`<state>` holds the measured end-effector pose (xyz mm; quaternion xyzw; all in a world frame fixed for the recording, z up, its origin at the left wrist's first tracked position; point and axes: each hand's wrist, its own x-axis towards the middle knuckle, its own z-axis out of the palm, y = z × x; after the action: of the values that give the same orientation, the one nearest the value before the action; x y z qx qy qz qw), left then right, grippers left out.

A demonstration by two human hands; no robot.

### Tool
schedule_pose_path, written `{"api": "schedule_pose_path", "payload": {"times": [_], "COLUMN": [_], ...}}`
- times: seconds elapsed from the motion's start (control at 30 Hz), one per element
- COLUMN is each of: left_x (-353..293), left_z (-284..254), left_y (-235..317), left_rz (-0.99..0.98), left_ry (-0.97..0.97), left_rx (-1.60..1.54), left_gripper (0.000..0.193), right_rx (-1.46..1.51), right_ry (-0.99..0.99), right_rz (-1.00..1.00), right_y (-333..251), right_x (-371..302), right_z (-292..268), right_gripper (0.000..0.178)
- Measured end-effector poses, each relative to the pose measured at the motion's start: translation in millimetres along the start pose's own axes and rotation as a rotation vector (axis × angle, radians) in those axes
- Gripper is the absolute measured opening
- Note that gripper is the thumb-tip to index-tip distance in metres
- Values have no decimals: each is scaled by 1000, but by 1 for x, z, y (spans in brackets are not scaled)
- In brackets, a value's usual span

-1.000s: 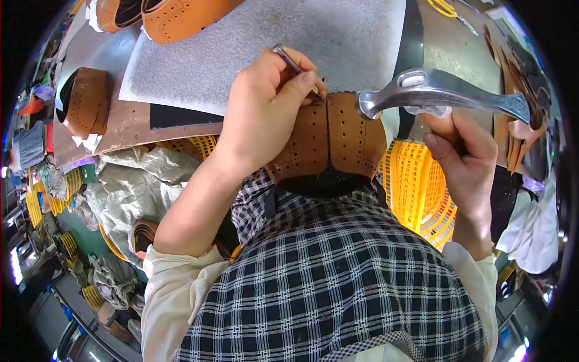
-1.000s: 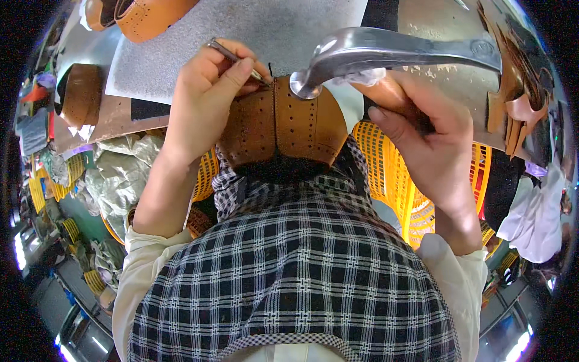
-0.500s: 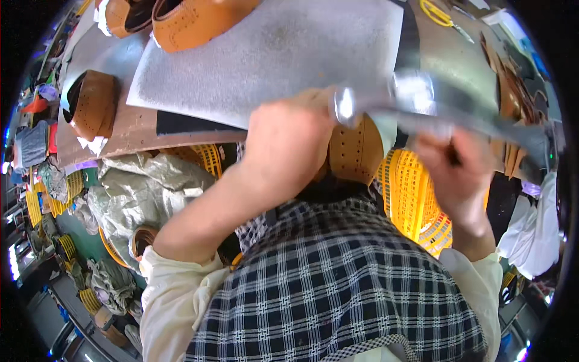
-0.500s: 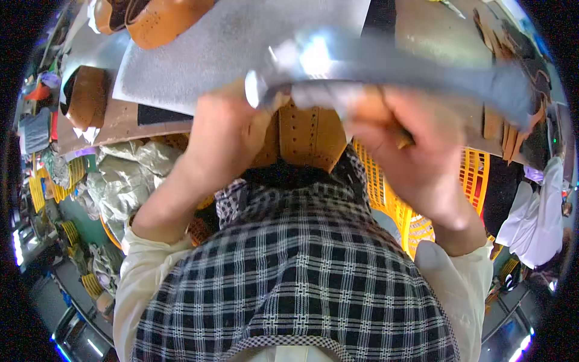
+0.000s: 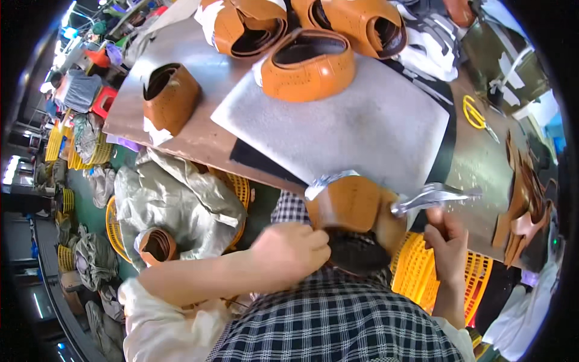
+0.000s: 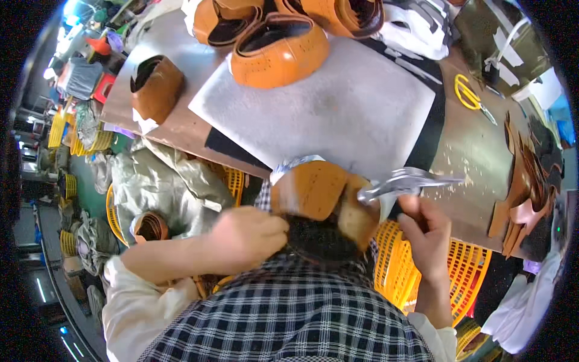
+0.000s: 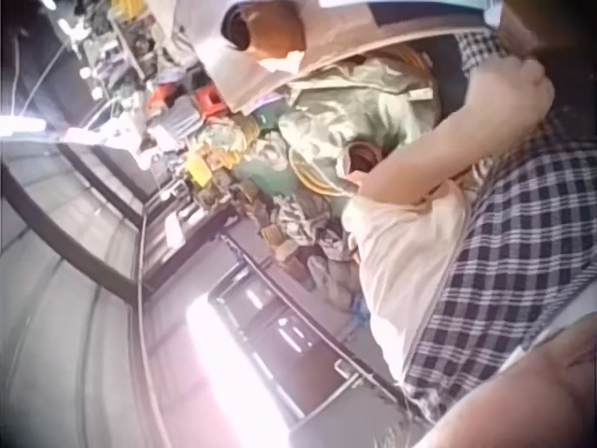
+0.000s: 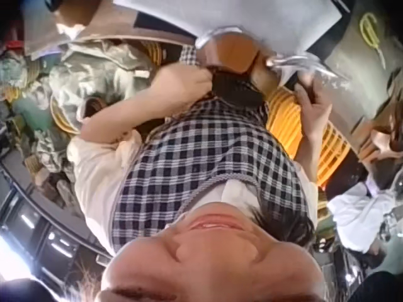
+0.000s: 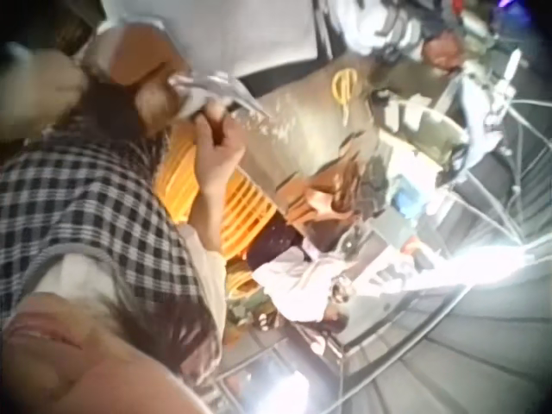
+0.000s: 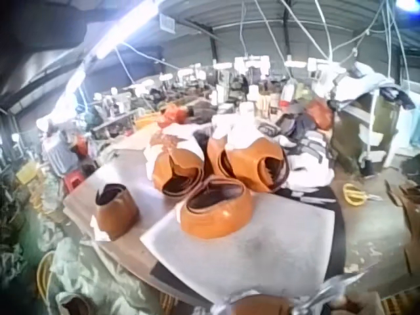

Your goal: Using a hammer and punch tool to flatten seams and fix components on leather shoe uppers.

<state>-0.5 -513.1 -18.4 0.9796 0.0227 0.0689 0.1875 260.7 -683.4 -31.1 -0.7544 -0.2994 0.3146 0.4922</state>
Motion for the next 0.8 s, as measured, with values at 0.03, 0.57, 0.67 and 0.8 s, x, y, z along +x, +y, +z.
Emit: {"api": "schedule_pose_path", "payload": {"times": [0.03,0.57,0.67,0.8], "left_x": [2,-1,104,124], "left_z": [-32,-53,-33,-17], "left_y": [-6,-216,-134,-107], "left_rz": [30,-321,-209,-325], "left_ry": [238,860,762,751], "left_rx": [-37,773,317,387], "left_gripper": [15,26,8,16], "right_rx": [37,294,295,120], "right_ry": [31,262,312,318], "right_rz": [41,59,60,8], "right_y": [6,43,47,44], "right_x": [1,41,38,30], "right_z": [-3,-28,-25,-26], "right_gripper": [13,21,20,22]}}
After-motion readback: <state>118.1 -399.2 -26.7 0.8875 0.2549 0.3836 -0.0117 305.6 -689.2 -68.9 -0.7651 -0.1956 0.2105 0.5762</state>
